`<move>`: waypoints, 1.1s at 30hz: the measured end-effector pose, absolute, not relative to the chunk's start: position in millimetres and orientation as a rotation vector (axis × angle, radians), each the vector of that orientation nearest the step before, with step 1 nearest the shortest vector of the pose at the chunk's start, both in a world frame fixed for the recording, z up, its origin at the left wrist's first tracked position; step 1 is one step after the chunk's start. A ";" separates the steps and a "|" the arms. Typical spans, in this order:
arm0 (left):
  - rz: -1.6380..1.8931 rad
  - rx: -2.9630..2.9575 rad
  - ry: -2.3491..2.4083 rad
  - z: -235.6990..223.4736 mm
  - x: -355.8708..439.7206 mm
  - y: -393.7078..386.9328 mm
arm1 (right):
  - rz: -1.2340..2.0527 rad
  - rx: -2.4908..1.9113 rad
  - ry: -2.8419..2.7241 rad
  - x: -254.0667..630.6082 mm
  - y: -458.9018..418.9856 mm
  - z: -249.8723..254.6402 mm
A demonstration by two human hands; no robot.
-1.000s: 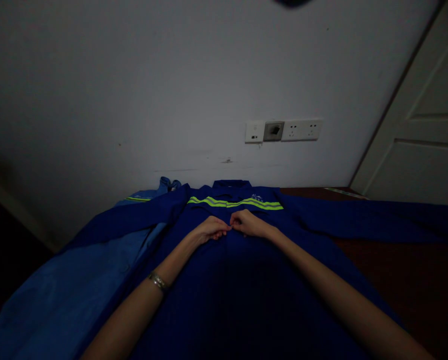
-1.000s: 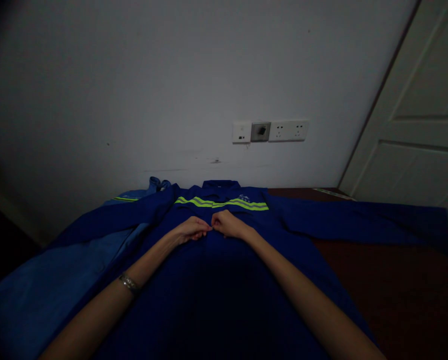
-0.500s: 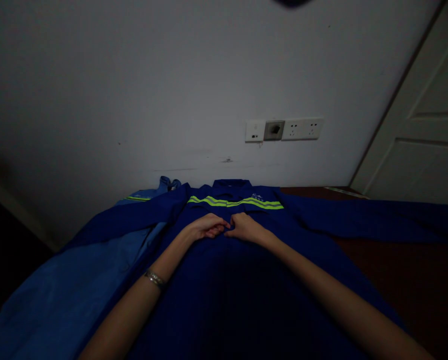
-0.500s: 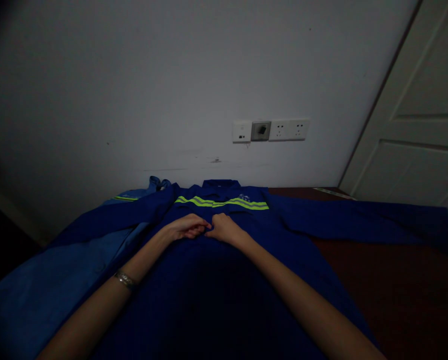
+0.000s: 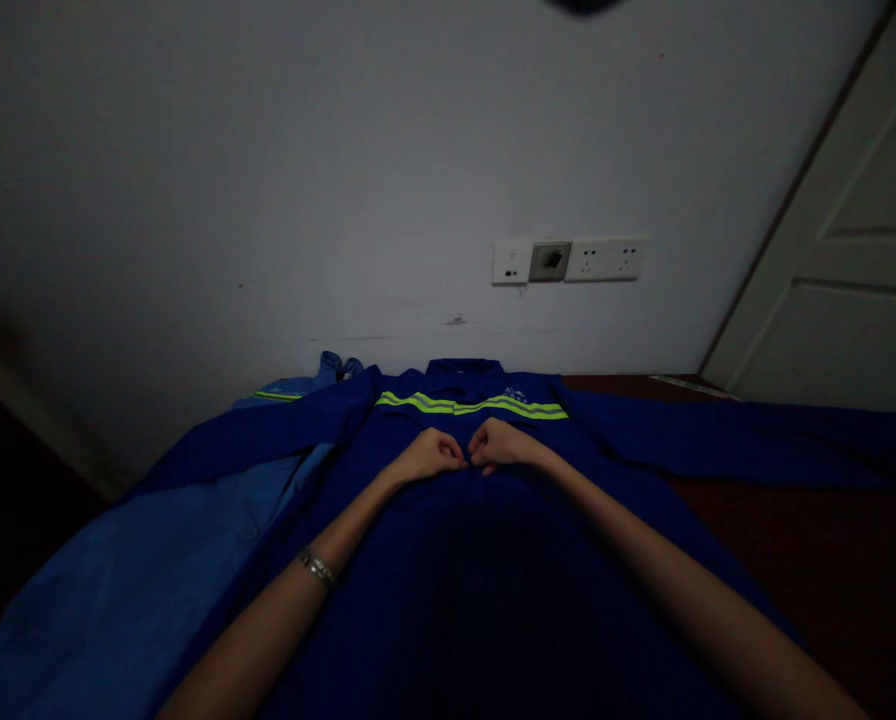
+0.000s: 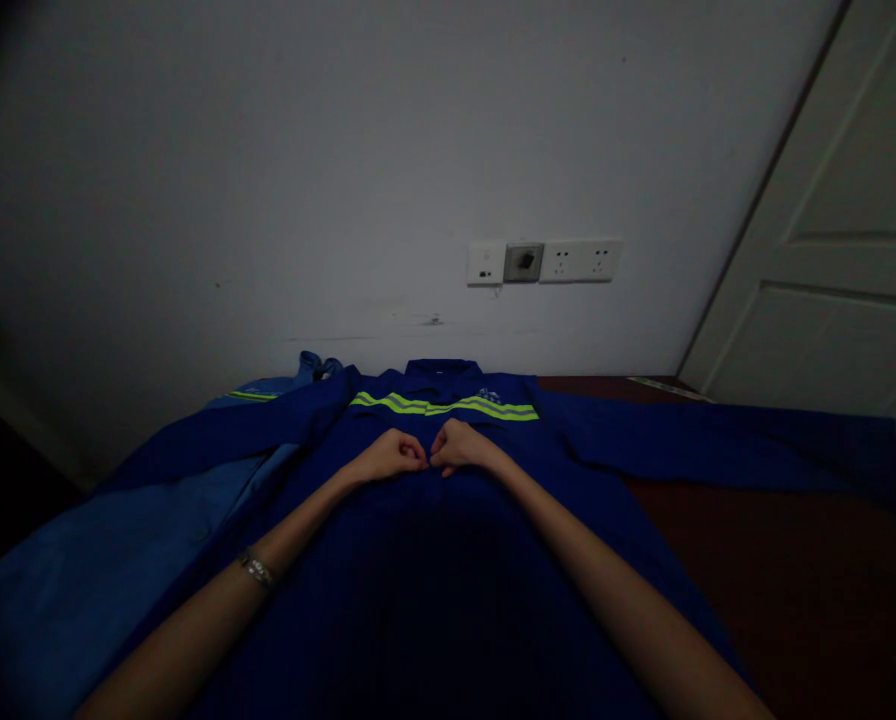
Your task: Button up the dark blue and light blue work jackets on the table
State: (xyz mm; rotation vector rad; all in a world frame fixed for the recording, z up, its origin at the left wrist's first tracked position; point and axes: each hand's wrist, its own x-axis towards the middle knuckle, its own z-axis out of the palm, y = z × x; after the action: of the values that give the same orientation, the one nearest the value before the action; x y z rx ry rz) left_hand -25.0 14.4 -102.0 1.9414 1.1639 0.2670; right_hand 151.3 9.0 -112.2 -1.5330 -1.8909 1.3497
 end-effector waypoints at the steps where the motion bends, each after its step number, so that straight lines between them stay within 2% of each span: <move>1: 0.301 1.977 1.175 -103.1 -23.0 12.8 | 1.372 -1.524 -1.876 151.9 9.1 -112.1; 15: 0.351 2.057 1.285 -97.6 -14.0 3.9 | 1.422 -1.512 -1.843 151.3 9.8 -112.0; 26: 0.427 1.984 1.383 -113.0 -13.9 8.7 | 1.176 -1.666 -1.963 145.5 0.7 -103.6; 33: 0.397 1.888 1.302 -114.9 -19.2 12.7 | 1.264 -1.690 -1.927 145.6 -0.3 -99.4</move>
State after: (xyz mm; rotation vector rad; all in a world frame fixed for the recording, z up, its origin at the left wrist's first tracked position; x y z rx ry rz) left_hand -19.2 12.7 -114.9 1.8884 1.3021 0.3968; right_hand 145.6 -0.3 -99.4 -1.6902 -1.9274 1.2637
